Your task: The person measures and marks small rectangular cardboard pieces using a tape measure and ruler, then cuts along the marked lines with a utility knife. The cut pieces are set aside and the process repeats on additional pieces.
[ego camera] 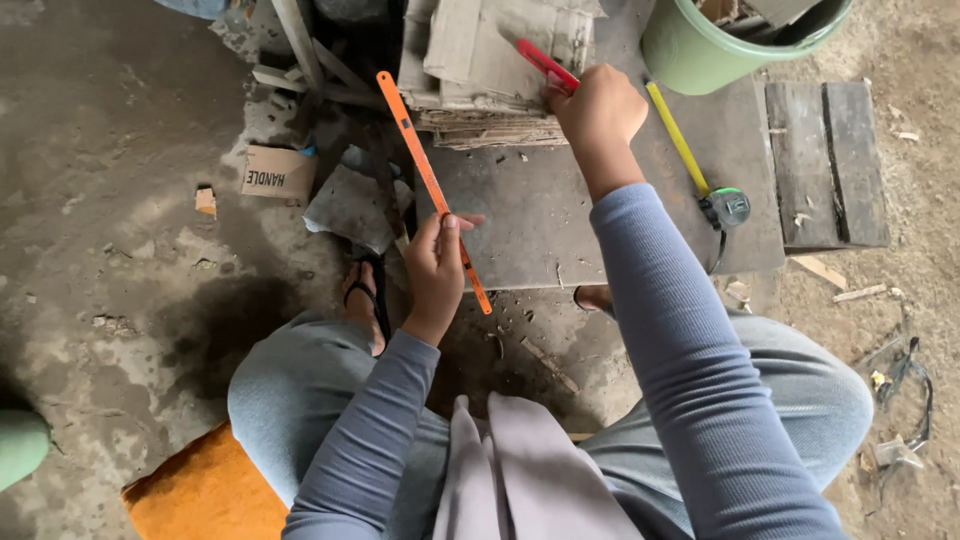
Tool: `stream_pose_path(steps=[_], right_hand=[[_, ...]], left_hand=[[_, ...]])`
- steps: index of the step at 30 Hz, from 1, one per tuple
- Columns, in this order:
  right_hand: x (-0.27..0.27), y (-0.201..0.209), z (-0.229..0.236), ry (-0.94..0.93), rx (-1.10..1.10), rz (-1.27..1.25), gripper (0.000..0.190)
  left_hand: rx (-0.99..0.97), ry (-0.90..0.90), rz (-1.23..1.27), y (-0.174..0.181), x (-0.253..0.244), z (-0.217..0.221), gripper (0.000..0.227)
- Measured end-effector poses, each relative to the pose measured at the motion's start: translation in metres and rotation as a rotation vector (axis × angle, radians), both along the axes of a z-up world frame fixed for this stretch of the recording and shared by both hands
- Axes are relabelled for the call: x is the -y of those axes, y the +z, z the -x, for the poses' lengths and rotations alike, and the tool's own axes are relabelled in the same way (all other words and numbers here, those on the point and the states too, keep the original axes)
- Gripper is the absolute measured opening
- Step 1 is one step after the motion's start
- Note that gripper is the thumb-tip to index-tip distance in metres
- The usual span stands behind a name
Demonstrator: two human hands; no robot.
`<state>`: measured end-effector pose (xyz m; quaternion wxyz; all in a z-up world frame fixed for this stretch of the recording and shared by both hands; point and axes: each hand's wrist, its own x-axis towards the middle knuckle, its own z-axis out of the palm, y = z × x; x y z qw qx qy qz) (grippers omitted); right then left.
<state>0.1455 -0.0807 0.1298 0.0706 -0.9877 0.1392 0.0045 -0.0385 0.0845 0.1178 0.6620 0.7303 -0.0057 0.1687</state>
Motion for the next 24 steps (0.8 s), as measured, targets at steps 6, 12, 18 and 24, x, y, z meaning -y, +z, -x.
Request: stream_pose_path(steps=[6,12,18,24], right_hand=[[-0.002,0.019,-0.004,-0.121,-0.115,-0.243,0.045],[0.04,0.017,-0.016,0.05,0.188,-1.268,0.022],[0.101,0.08,0.039,0.122,0.069,-1.446,0.036],[0.174,0.043,0.061,0.138,-0.032,-1.236,0.018]], left_hand=[[0.018,-0.018,0.01,-0.002,-0.001,0.002,0.03],[0.052,-0.005,0.024,-0.006,-0.004,-0.001,0.034],[0.029,0.089,-0.019,-0.005,-0.01,-0.001,0.037],[0.034,0.061,-0.025,-0.005,0.004,-0.001,0.03]])
